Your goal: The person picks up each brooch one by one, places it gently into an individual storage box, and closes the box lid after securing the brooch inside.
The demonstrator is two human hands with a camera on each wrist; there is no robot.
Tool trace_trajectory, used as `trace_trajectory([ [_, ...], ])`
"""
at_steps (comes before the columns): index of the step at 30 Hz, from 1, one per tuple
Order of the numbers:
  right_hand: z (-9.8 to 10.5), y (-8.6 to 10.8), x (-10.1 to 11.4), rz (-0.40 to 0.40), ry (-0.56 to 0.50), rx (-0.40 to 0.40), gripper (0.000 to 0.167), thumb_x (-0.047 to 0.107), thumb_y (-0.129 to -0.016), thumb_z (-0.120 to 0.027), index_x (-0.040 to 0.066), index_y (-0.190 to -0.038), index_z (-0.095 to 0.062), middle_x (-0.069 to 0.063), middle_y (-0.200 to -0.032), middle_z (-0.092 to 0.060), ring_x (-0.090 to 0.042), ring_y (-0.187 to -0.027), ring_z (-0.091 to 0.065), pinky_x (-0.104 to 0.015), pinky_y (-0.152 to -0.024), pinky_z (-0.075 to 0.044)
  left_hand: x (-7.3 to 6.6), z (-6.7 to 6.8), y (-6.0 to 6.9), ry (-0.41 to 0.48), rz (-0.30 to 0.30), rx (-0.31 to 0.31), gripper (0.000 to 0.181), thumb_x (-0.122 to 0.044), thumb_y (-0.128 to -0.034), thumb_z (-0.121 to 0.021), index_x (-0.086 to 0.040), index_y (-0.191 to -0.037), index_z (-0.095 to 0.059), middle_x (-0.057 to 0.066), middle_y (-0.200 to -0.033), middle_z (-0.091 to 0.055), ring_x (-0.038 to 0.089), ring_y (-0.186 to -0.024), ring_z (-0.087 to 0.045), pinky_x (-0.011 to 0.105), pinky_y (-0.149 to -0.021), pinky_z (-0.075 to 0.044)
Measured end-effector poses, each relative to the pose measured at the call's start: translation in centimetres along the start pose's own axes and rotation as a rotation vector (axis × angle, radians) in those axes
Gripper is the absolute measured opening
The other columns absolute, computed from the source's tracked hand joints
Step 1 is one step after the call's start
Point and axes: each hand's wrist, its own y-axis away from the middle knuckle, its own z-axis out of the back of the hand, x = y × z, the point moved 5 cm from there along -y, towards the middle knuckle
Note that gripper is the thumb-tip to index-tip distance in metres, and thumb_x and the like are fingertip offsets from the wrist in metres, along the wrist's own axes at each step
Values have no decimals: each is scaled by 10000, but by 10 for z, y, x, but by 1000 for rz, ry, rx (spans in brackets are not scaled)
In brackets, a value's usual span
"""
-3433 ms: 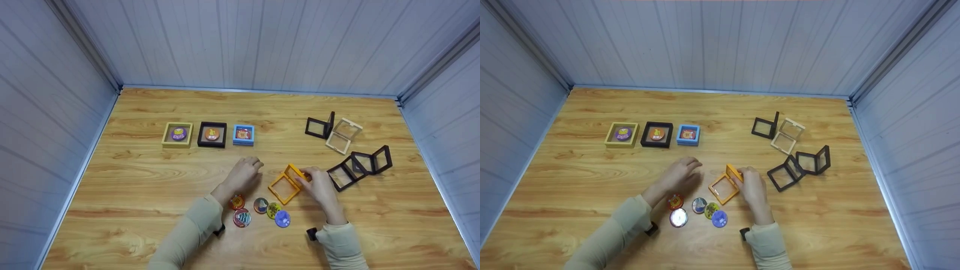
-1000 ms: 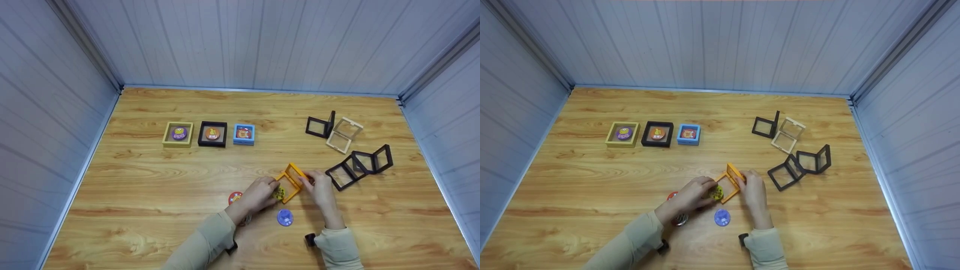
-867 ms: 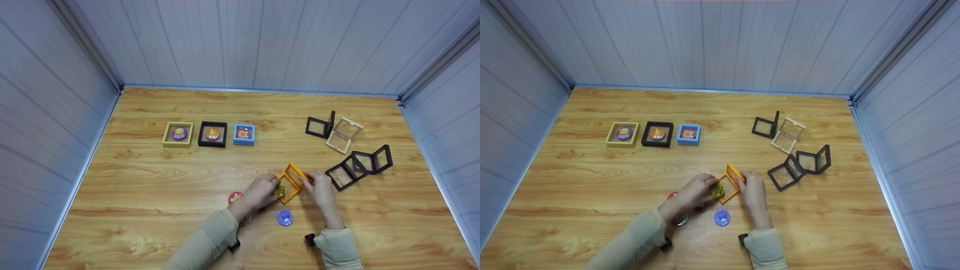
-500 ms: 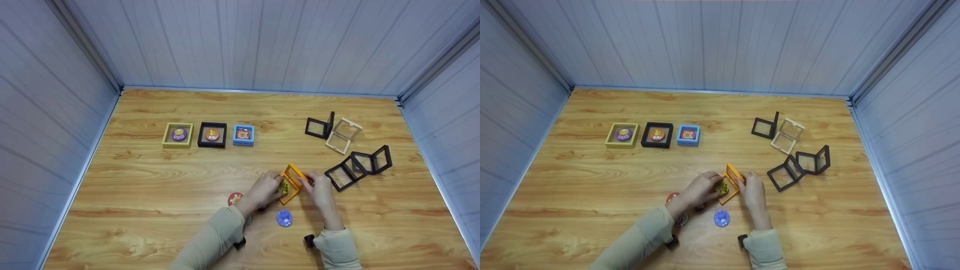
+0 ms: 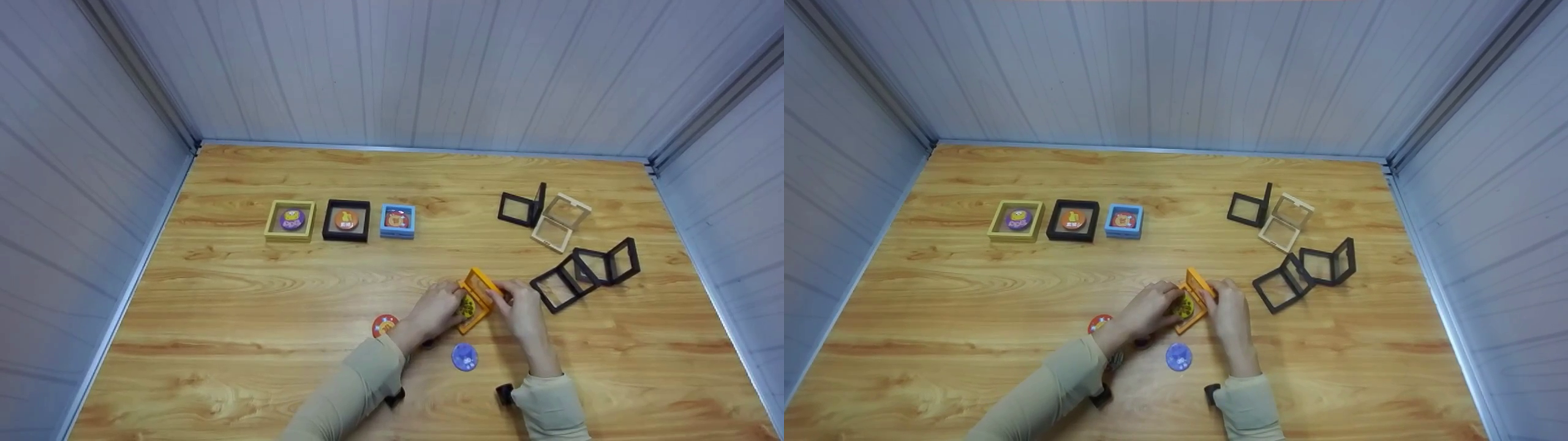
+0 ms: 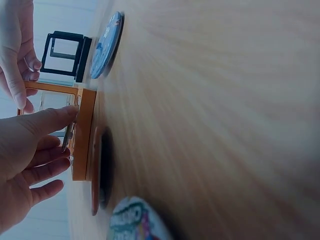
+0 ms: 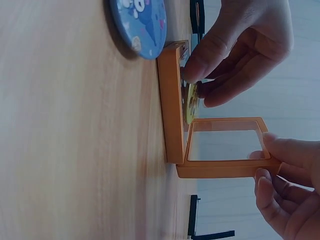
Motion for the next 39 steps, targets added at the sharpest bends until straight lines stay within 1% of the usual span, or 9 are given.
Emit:
trace_trajectory([
  [4,0,0,0,-2,0,1,143,54,-741,-694,-46,-842,-675,-70,-672,-578,-150,-587,-516,-261,-500,-433,-1,0,0,-35,-6,3,402,-324,-817,-616,-69,-1127,-579,34,-1054,-554,161,-978,-505,296,-858,-388],
  [7,0,0,1,3,2,-5,146,54,-738,-696,-47,-840,-675,-70,-670,-577,-149,-581,-513,-258,-500,-433,-2,-1,0,-70,-19,-15,413,-343,-811,-619,-72,-1120,-582,29,-1040,-554,157,-964,-505,292,-843,-392],
  [10,1,0,1,8,3,-12,150,56,-737,-698,-50,-840,-675,-73,-674,-578,-148,-576,-510,-252,-496,-430,-2,0,0,-86,-30,-36,419,-353,-802,-627,-72,-1110,-587,25,-1020,-557,155,-952,-507,292,-825,-401],
  [12,1,0,1,10,2,-14,150,54,-737,-697,-53,-840,-674,-75,-678,-579,-148,-577,-509,-246,-496,-427,-2,1,0,-82,-31,-43,420,-351,-798,-632,-71,-1108,-588,26,-1020,-558,158,-958,-507,296,-829,-402],
  [20,1,0,-1,8,-22,-18,156,52,-736,-698,-54,-847,-674,-76,-678,-579,-150,-580,-512,-243,-496,-424,1,1,2,-36,-9,-14,450,-363,-804,-620,-77,-1147,-564,44,-1108,-550,173,-1028,-489,315,-879,-385],
  [25,1,3,-3,8,-39,-39,160,63,-732,-705,-42,-849,-677,-87,-711,-600,-153,-590,-537,-253,-506,-455,6,2,7,-20,-1,-39,468,-378,-808,-611,-63,-1150,-562,50,-1113,-540,178,-1045,-479,323,-875,-388],
  [31,3,5,-5,-28,-76,-49,172,78,-737,-704,-19,-877,-683,-82,-746,-618,-147,-604,-556,-239,-518,-468,16,5,14,-20,-8,-77,522,-444,-772,-623,-55,-1116,-568,49,-1063,-536,179,-979,-496,313,-821,-395],
  [35,5,7,-5,-46,-101,-54,178,84,-744,-698,-24,-885,-682,-87,-760,-619,-159,-618,-564,-227,-528,-471,23,7,17,-18,-9,-83,551,-464,-744,-641,-48,-1098,-569,51,-1033,-537,181,-922,-500,310,-775,-400],
  [39,7,9,-5,-47,-121,-63,169,76,-751,-690,-33,-880,-678,-98,-771,-623,-170,-622,-578,-220,-533,-475,27,7,19,-27,4,-68,507,-465,-728,-657,-68,-1034,-579,36,-980,-529,176,-870,-494,306,-719,-400],
])
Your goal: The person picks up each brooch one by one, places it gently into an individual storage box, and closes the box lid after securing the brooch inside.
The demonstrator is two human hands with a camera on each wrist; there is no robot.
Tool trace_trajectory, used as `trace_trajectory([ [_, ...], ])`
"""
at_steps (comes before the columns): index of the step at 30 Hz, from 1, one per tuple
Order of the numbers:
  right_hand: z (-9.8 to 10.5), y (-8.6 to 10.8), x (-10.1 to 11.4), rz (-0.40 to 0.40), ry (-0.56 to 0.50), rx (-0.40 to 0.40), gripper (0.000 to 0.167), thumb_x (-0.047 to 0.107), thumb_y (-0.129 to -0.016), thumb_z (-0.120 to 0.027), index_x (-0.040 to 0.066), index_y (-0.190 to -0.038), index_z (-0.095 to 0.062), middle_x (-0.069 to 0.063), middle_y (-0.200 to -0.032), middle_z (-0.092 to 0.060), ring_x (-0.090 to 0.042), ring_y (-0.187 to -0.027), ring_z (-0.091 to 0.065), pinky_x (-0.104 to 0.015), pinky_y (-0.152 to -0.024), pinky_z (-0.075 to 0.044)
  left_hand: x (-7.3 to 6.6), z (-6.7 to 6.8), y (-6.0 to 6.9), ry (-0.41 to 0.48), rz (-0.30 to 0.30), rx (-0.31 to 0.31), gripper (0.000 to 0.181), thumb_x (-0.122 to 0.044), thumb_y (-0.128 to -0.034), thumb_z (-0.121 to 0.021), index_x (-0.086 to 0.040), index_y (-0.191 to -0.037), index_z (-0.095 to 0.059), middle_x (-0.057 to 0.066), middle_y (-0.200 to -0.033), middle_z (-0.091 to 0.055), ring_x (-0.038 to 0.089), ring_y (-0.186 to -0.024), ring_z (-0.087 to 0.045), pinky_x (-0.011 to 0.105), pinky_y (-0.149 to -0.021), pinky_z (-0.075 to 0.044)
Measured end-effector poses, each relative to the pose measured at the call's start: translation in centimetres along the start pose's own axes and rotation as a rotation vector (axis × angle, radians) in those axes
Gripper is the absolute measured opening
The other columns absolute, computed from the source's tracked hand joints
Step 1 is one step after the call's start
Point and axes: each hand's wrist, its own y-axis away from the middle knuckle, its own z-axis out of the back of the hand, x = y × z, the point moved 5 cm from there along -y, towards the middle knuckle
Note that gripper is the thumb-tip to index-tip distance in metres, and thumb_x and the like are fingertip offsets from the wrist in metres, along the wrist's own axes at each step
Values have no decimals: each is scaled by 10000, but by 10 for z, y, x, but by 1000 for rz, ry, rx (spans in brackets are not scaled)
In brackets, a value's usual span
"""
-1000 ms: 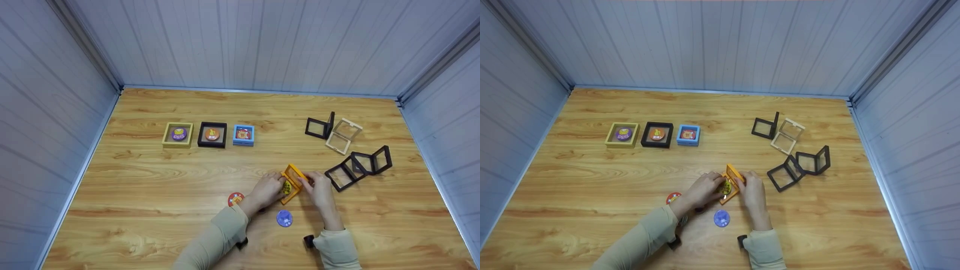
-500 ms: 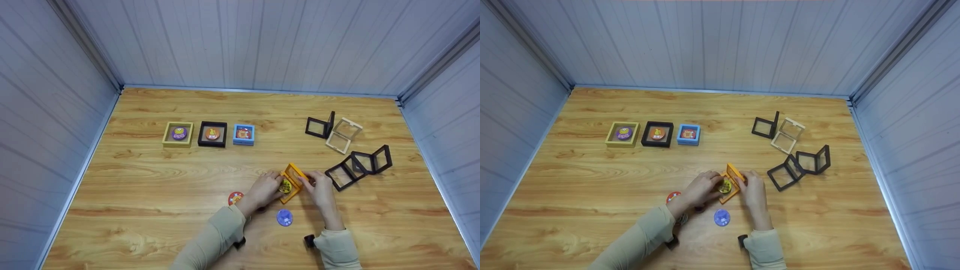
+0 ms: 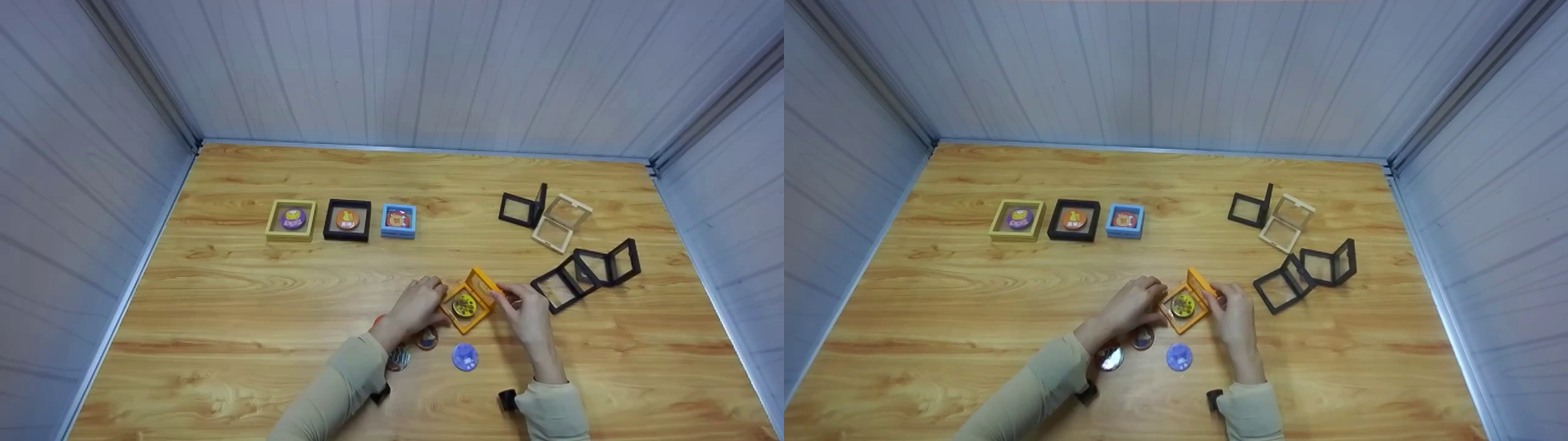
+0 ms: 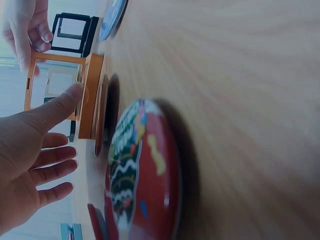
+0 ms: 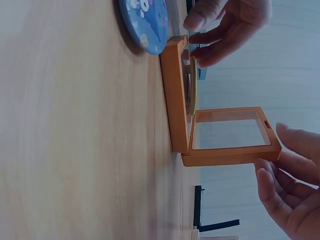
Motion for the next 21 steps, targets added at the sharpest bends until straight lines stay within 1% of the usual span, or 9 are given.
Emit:
trace_trajectory([
  [4,0,1,-1,11,2,-9,144,67,-764,-676,-31,-869,-678,-107,-786,-630,-178,-630,-591,-233,-539,-482,2,-2,0,-6,17,29,449,-446,-734,-660,-78,-984,-599,36,-947,-523,177,-846,-492,306,-694,-397],
  [7,0,1,-1,28,11,-11,122,47,-770,-665,-33,-862,-676,-117,-794,-632,-191,-642,-599,-249,-544,-491,2,-4,-1,-8,24,39,391,-414,-750,-657,-83,-955,-622,35,-931,-524,174,-832,-495,303,-686,-396],
  [12,-1,2,1,41,9,-10,94,3,-759,-662,-44,-840,-671,-123,-782,-626,-196,-650,-598,-257,-542,-498,2,-5,-1,7,30,26,301,-369,-770,-655,-89,-880,-647,30,-894,-518,170,-796,-490,301,-669,-390],
  [16,-2,2,2,48,16,-11,92,-9,-754,-663,-47,-838,-668,-119,-775,-625,-196,-642,-595,-250,-540,-495,2,-4,-1,28,29,9,281,-358,-768,-660,-88,-845,-651,25,-871,-513,166,-777,-485,300,-660,-389],
  [21,-2,2,5,49,31,-5,90,4,-758,-664,-45,-833,-668,-107,-761,-623,-177,-631,-588,-252,-538,-492,3,-4,-2,43,22,5,269,-349,-764,-665,-90,-835,-652,25,-862,-514,167,-770,-485,303,-658,-394],
])
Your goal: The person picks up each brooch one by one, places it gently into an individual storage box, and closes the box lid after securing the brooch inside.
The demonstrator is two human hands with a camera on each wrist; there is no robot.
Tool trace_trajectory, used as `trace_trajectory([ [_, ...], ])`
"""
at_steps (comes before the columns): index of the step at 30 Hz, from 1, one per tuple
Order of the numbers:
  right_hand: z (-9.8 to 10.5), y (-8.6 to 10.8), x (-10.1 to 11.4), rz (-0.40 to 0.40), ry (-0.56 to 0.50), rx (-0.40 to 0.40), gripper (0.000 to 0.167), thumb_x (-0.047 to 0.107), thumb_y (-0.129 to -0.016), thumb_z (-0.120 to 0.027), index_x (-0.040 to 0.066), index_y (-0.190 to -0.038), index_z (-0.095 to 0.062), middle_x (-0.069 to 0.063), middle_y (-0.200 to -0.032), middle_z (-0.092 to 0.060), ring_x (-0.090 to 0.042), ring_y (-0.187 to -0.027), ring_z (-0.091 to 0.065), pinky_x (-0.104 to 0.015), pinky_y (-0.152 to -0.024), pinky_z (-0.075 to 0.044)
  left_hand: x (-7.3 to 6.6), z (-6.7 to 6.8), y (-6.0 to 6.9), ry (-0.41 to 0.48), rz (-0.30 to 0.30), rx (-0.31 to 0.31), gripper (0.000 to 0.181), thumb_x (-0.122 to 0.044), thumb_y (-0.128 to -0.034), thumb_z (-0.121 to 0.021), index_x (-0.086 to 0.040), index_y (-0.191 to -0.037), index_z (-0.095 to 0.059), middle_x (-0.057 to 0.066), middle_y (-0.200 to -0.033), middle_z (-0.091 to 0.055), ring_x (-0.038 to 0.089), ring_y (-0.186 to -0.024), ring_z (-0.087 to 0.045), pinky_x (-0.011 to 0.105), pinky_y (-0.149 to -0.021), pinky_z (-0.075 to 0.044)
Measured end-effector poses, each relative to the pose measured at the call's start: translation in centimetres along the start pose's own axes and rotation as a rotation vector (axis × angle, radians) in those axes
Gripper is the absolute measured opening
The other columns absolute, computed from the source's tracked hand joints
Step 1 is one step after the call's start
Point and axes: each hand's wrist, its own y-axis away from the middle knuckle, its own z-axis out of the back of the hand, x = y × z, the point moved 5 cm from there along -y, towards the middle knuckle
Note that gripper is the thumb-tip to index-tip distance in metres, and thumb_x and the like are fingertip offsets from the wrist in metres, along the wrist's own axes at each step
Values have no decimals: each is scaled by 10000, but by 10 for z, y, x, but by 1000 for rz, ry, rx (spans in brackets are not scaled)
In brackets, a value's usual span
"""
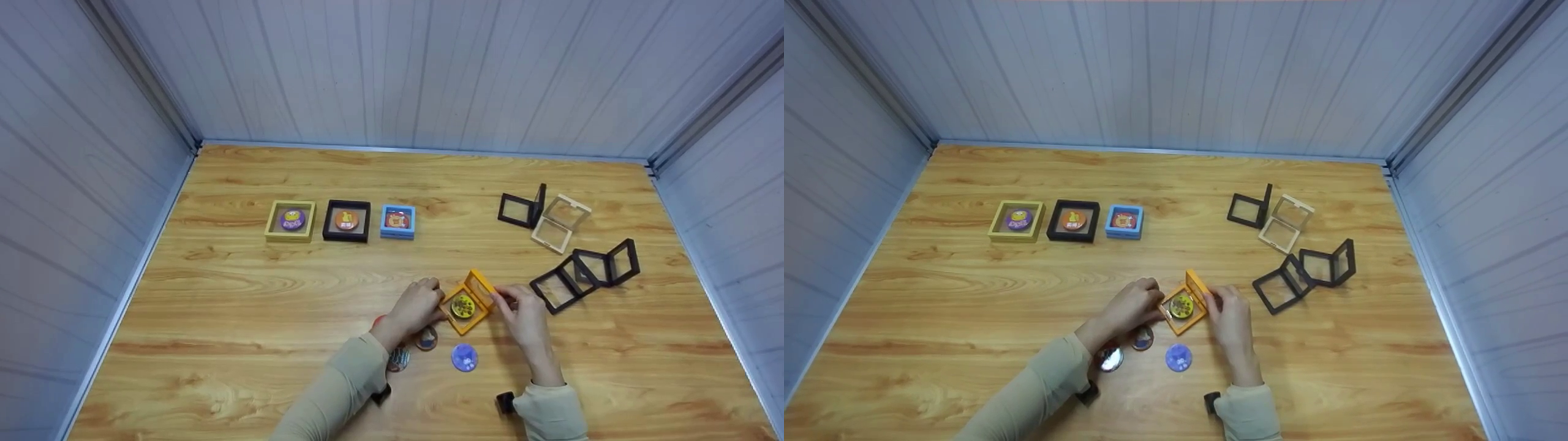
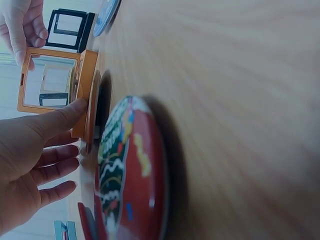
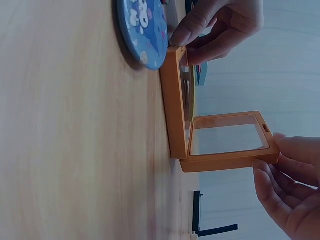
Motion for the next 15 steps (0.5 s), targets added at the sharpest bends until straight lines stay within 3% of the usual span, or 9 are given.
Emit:
trace_trajectory([
  [7,-3,1,4,0,27,15,82,7,-751,-671,-46,-813,-663,-96,-734,-608,-169,-604,-569,-244,-511,-473,2,-2,-1,0,3,7,275,-366,-773,-652,-104,-857,-663,20,-885,-519,160,-799,-493,299,-673,-401],
  [15,-10,5,9,-50,-11,94,118,23,-740,-685,-45,-833,-659,-81,-733,-591,-151,-602,-554,-217,-515,-465,2,0,1,35,-5,-1,294,-356,-780,-648,-80,-881,-668,37,-899,-520,170,-831,-499,307,-694,-410],
])
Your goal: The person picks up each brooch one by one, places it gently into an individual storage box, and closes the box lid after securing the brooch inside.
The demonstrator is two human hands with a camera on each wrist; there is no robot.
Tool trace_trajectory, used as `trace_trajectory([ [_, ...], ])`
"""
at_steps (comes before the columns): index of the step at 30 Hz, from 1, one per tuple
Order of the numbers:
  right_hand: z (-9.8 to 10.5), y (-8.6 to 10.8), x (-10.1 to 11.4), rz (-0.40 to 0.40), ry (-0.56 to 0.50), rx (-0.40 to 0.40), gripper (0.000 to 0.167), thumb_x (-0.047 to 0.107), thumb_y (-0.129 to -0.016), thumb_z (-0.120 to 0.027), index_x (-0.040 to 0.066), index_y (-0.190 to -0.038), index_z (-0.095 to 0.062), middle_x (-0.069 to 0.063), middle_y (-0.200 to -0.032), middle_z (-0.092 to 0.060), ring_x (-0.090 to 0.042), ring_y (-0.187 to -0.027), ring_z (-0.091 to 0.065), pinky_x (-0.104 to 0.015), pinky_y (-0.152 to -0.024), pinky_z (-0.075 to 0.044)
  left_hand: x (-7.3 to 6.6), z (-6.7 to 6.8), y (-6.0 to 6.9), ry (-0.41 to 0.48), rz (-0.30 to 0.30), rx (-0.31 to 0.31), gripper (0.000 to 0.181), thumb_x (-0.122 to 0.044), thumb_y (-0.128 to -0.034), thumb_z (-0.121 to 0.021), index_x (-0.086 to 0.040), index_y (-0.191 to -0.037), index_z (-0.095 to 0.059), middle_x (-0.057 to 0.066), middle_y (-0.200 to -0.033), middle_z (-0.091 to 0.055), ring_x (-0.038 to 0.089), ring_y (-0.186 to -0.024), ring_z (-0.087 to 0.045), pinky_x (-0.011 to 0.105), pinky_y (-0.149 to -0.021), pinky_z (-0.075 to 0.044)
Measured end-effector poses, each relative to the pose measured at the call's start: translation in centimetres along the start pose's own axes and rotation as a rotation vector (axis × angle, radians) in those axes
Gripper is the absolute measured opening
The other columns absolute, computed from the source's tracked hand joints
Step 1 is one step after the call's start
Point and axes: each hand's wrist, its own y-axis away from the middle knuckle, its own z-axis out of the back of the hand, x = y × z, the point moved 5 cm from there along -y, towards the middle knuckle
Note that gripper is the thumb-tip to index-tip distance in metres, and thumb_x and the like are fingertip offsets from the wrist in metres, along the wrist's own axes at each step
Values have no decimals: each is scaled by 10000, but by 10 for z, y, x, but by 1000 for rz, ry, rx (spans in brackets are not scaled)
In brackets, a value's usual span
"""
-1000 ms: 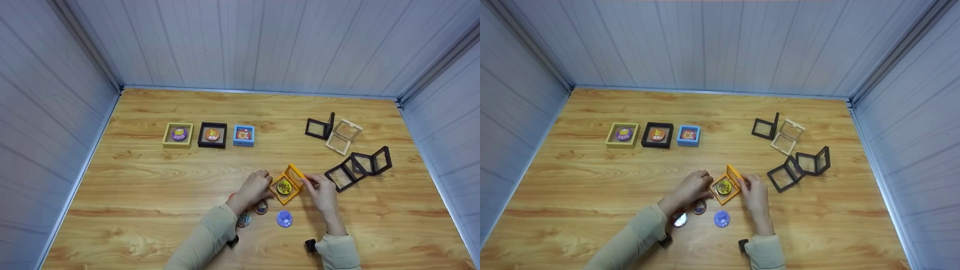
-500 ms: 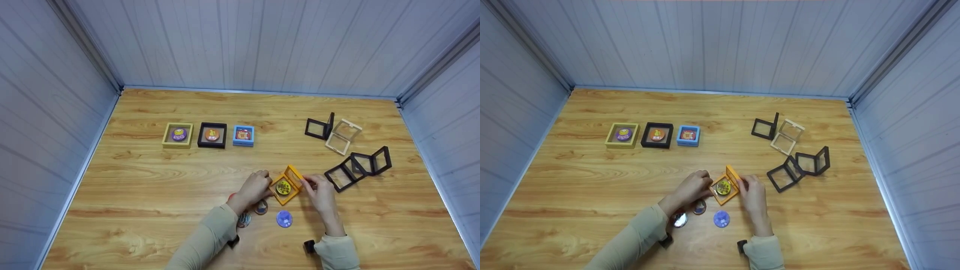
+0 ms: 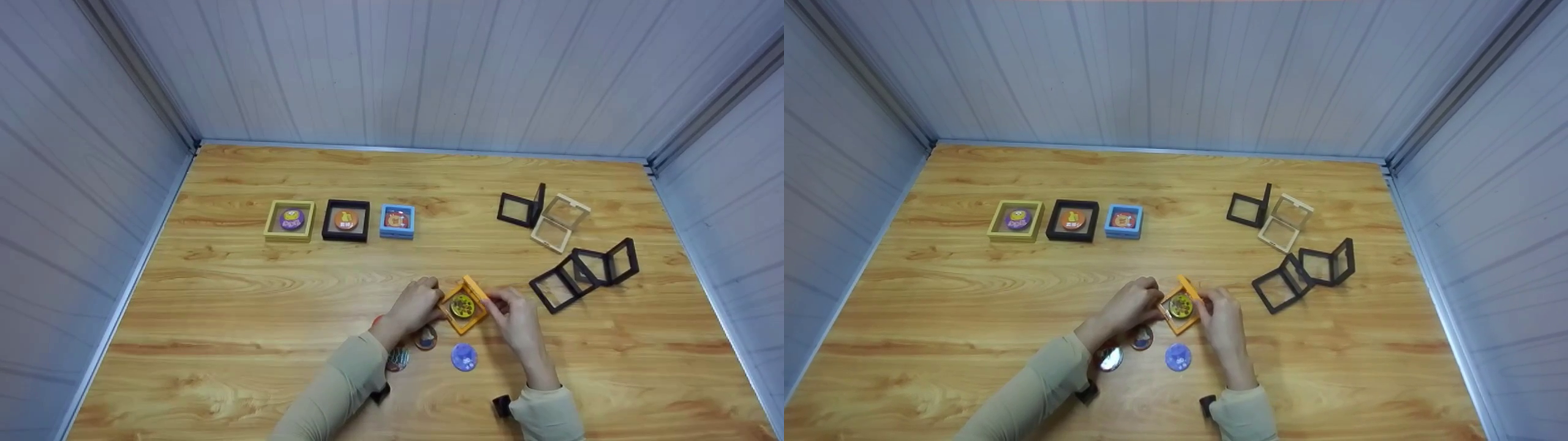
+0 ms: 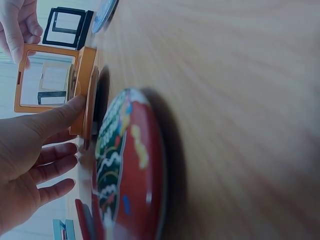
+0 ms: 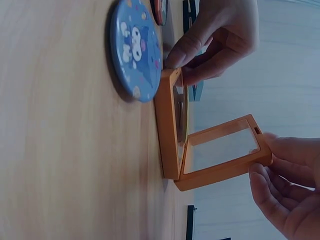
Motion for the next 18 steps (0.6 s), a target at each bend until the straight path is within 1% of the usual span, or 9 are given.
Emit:
trace_trajectory([
  [1,-1,1,1,3,-7,10,120,20,-736,-688,-44,-832,-658,-77,-729,-587,-149,-603,-551,-217,-517,-465,0,1,0,1,-14,-18,288,-347,-776,-655,-74,-867,-666,36,-882,-514,168,-812,-494,300,-679,-405],
  [4,-5,2,4,17,-15,40,124,7,-716,-700,-42,-820,-654,-67,-724,-578,-144,-601,-545,-215,-516,-462,0,3,1,18,-27,-27,291,-341,-775,-659,-65,-870,-665,38,-873,-512,167,-799,-492,293,-676,-400],
  [7,-11,4,8,37,-2,73,129,10,-699,-713,-32,-802,-648,-55,-715,-566,-134,-595,-533,-213,-512,-456,0,3,0,19,-22,-27,292,-336,-760,-675,-71,-882,-671,37,-877,-519,166,-797,-498,290,-675,-401],
  [8,-13,5,9,41,3,87,131,9,-693,-717,-28,-796,-646,-50,-712,-561,-130,-593,-529,-212,-511,-452,1,2,0,27,-11,-17,295,-341,-760,-674,-77,-892,-674,33,-885,-525,164,-804,-503,291,-684,-404],
  [11,-19,6,12,49,18,131,130,-1,-683,-722,-20,-782,-640,-39,-700,-548,-114,-589,-511,-212,-506,-442,3,1,-2,30,1,-17,289,-351,-751,-680,-92,-878,-679,20,-868,-527,156,-784,-504,289,-672,-405],
  [18,-27,7,15,6,54,207,122,-14,-689,-714,-5,-786,-640,-24,-689,-531,-100,-590,-488,-221,-507,-427,3,0,-2,31,17,0,284,-355,-751,-680,-92,-859,-678,20,-850,-522,154,-752,-495,288,-656,-400],
])
